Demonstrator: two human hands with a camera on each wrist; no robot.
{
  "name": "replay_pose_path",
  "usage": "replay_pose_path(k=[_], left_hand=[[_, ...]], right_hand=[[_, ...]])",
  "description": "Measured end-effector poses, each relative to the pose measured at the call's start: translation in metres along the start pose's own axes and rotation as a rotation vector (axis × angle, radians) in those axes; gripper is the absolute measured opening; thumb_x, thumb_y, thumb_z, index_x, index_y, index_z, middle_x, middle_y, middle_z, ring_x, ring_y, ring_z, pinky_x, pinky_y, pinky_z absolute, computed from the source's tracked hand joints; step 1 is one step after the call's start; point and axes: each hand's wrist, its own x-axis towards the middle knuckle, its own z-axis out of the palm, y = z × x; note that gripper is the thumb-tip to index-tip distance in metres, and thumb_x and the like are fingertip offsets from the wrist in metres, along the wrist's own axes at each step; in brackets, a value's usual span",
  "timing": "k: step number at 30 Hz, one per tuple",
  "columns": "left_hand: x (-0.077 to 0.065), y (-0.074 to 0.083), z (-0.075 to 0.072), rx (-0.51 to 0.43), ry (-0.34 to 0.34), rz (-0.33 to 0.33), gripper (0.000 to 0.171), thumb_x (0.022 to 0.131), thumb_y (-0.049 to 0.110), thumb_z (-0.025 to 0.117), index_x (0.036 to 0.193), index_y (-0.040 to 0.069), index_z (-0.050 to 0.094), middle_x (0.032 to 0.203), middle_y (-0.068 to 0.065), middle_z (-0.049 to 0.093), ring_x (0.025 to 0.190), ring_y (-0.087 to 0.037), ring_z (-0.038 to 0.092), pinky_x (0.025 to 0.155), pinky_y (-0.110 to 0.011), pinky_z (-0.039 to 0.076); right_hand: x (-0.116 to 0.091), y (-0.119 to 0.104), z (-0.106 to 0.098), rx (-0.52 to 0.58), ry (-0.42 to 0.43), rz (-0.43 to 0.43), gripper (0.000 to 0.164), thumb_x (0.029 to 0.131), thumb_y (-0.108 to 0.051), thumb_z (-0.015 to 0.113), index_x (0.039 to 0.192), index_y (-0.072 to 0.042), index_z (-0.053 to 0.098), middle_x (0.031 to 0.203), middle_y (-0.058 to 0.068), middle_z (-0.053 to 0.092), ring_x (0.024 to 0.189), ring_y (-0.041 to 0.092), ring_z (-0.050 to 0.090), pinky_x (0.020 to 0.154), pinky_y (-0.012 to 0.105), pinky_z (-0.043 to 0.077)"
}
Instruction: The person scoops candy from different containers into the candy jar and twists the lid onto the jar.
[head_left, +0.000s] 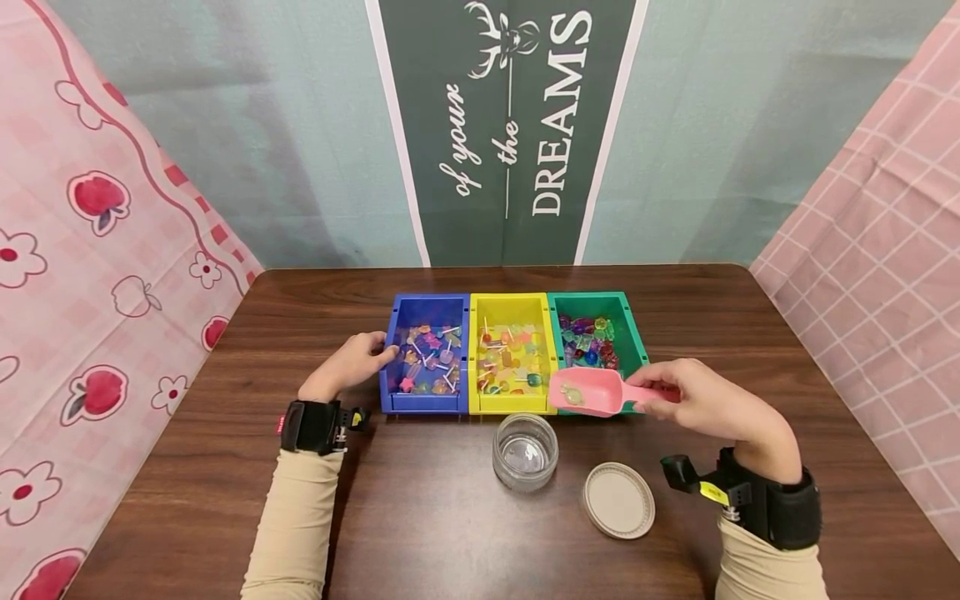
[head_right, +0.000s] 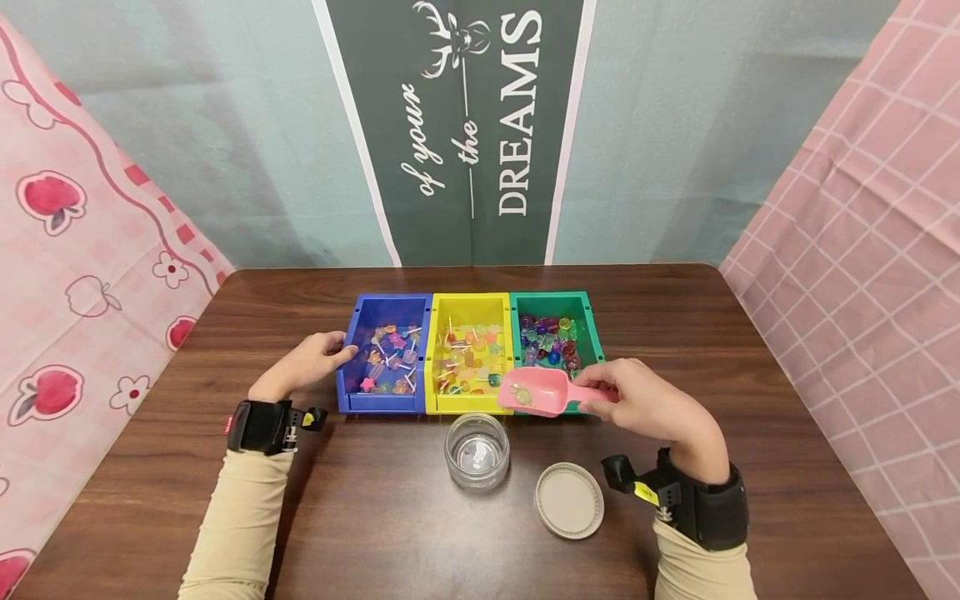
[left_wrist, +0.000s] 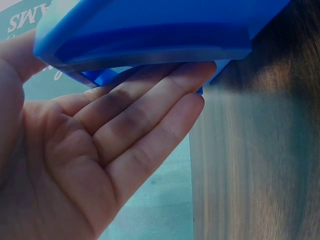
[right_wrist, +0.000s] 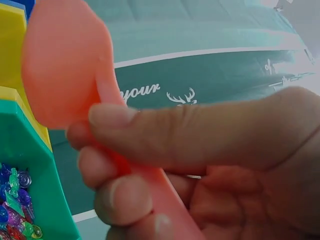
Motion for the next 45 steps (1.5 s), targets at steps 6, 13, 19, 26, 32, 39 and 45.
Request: replay_pose_path(k=[6, 13, 19, 26, 32, 39, 45], left_hand=[[0.0, -0.001, 0.001, 0.004, 0.002, 0.01, 0.027, 0.096, 0.019, 0.049, 0.101, -0.006, 0.059, 0.086, -0.014, 0.062, 0.075, -0.021, 0.052, 0.069, -0.034, 0.044], [0.0, 0.0, 0.0, 0.0, -0.001, 0.006, 0.027, 0.096, 0.018, 0.049, 0.101, -0.006, 0.059, 0.087, -0.015, 0.063, 0.076, -0.021, 0.052, 0.069, -0.034, 0.044], [0.001, 0.0, 0.0, 0.005, -0.004, 0.002, 0.026, 0.096, 0.018, 0.049, 0.1, -0.005, 0.059, 0.086, -0.014, 0.062, 0.076, -0.021, 0.052, 0.069, -0.034, 0.044], [0.0, 0.002, 0.0, 0.01, -0.006, -0.004, 0.026, 0.096, 0.019, 0.049, 0.101, -0.006, 0.059, 0.086, -0.015, 0.062, 0.075, -0.021, 0.052, 0.068, -0.033, 0.043], [0.0, 0.002, -0.001, 0.012, -0.002, -0.003, 0.026, 0.096, 0.018, 0.049, 0.101, -0.006, 0.059, 0.087, -0.015, 0.063, 0.075, -0.021, 0.053, 0.068, -0.034, 0.044], [0.001, 0.0, 0.0, 0.005, 0.004, -0.009, 0.026, 0.096, 0.018, 0.05, 0.1, -0.006, 0.059, 0.086, -0.016, 0.064, 0.074, -0.021, 0.053, 0.068, -0.034, 0.045], [0.002, 0.0, 0.002, -0.006, 0.005, -0.013, 0.028, 0.096, 0.018, 0.049, 0.103, -0.007, 0.059, 0.09, -0.018, 0.065, 0.076, -0.022, 0.054, 0.07, -0.035, 0.046]], right_hand=[[0.001, 0.001, 0.002, 0.056, -0.06, -0.025, 0.016, 0.085, -0.013, 0.067, 0.098, -0.004, 0.068, 0.077, -0.003, 0.061, 0.062, 0.002, 0.047, 0.05, 0.02, 0.044], [0.002, 0.001, 0.004, 0.048, -0.1, -0.107, 0.018, 0.082, -0.015, 0.07, 0.097, -0.005, 0.068, 0.08, -0.001, 0.063, 0.067, 0.003, 0.047, 0.052, 0.02, 0.046], [0.006, -0.001, 0.008, 0.024, -0.135, -0.107, 0.019, 0.082, -0.019, 0.07, 0.097, -0.007, 0.069, 0.082, -0.001, 0.065, 0.07, 0.004, 0.049, 0.054, 0.022, 0.048], [0.009, -0.004, 0.011, 0.008, -0.15, -0.082, 0.015, 0.08, -0.011, 0.071, 0.094, -0.007, 0.069, 0.077, -0.004, 0.063, 0.066, 0.003, 0.047, 0.052, 0.019, 0.044], [0.01, -0.006, 0.012, 0.009, -0.157, -0.038, 0.017, 0.079, -0.013, 0.072, 0.094, -0.006, 0.07, 0.077, -0.003, 0.062, 0.063, 0.003, 0.045, 0.05, 0.02, 0.043], [0.011, -0.008, 0.012, 0.005, -0.158, -0.022, 0.019, 0.078, -0.012, 0.072, 0.095, -0.004, 0.07, 0.078, -0.001, 0.064, 0.063, 0.004, 0.046, 0.05, 0.021, 0.044], [0.011, -0.009, 0.012, -0.008, -0.141, -0.03, 0.022, 0.079, -0.016, 0.073, 0.096, -0.003, 0.07, 0.08, 0.0, 0.066, 0.065, 0.004, 0.045, 0.049, 0.021, 0.043]])
